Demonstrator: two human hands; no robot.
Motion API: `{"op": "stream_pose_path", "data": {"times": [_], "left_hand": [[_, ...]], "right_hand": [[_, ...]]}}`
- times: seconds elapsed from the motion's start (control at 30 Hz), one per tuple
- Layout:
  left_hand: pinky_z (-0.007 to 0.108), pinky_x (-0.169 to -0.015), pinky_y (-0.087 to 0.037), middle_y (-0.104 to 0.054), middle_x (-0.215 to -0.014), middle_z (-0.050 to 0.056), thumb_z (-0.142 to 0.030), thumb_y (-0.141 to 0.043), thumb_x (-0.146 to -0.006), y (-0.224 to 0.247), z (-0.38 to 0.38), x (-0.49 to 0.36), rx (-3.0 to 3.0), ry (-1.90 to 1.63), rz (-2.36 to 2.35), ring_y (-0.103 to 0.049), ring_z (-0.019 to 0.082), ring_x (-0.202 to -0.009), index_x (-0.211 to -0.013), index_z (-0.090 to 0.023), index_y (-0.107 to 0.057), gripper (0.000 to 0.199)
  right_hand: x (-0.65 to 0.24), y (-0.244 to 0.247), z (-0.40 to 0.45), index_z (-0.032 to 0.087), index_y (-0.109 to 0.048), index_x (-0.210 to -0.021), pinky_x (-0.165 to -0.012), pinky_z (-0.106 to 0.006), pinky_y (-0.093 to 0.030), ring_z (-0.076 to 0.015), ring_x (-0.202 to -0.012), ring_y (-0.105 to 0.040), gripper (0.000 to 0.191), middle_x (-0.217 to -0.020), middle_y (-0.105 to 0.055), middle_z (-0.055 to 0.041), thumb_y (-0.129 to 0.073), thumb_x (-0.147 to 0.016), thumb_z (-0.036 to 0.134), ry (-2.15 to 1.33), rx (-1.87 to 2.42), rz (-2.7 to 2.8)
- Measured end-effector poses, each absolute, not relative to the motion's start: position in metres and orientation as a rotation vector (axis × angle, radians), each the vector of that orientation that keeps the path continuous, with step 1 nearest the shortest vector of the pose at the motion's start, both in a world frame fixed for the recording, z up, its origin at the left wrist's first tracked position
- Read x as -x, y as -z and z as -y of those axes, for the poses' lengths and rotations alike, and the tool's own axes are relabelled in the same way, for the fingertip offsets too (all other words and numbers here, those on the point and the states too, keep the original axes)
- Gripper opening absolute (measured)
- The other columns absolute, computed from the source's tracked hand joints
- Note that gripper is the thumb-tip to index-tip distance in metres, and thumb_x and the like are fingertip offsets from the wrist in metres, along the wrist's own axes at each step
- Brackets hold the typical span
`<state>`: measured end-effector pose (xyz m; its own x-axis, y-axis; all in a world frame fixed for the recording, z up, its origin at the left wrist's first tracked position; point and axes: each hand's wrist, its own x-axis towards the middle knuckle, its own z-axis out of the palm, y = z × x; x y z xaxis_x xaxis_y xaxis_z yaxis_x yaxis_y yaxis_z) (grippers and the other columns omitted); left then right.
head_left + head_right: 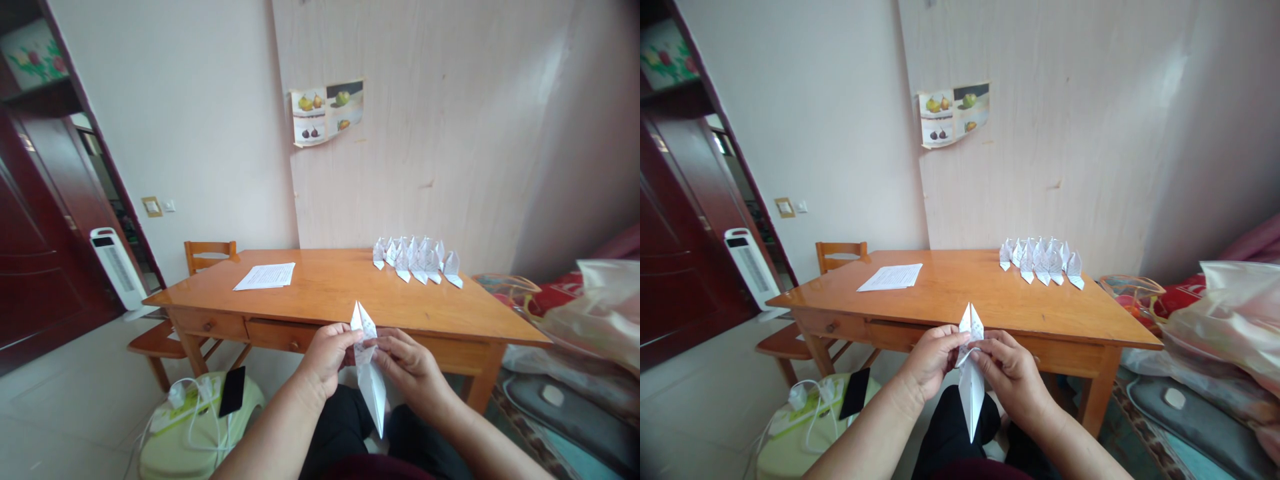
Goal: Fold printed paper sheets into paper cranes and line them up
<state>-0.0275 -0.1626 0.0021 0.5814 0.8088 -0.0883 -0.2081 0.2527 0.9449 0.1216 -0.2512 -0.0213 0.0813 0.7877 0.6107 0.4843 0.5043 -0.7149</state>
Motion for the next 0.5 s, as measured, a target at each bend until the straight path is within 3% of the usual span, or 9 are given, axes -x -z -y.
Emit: {"op": "stream_pose_path", "data": {"times": [0.17,0.37,0.5], "left_hand": [[0.022,-0.053,-0.038,-0.059,-0.058,-0.001,-0.039,-0.083,-0.066,-0.001,0.163,0.027,-1.123,-0.779,-0.645,-0.048,0.009,-0.049,-0.067,-0.015,-0.06,0.033],[0.023,-0.056,-0.039,-0.06,-0.059,-0.001,-0.039,-0.083,-0.065,-0.006,0.168,0.026,-1.146,-0.809,-0.639,-0.049,0.009,-0.051,-0.066,-0.016,-0.059,0.033],[0.024,-0.058,-0.039,-0.062,-0.06,0.0,-0.033,-0.08,-0.068,-0.007,0.171,0.027,-1.164,-0.832,-0.655,-0.05,0.01,-0.053,-0.066,-0.015,-0.062,0.025]], "right_hand": [[-0.114,0.023,0.248,0.025,-0.076,-0.091,-0.084,-0.038,-0.051,-0.0251,-0.097,-0.065,0.018,-0.098,-0.07,-0.0086,-0.062,-0.093,0.037,-0.343,1.125,1.433],[-0.104,0.032,0.245,0.02,-0.07,-0.088,-0.055,-0.027,-0.042,-0.0145,-0.061,-0.054,0.028,-0.072,-0.065,-0.002,-0.067,-0.088,0.048,-0.564,1.173,1.154],[-0.1,0.031,0.244,0.02,-0.064,-0.085,-0.056,-0.026,-0.039,-0.0136,-0.061,-0.051,0.03,-0.073,-0.064,-0.0012,-0.071,-0.083,0.05,-0.624,1.127,1.059]]}}
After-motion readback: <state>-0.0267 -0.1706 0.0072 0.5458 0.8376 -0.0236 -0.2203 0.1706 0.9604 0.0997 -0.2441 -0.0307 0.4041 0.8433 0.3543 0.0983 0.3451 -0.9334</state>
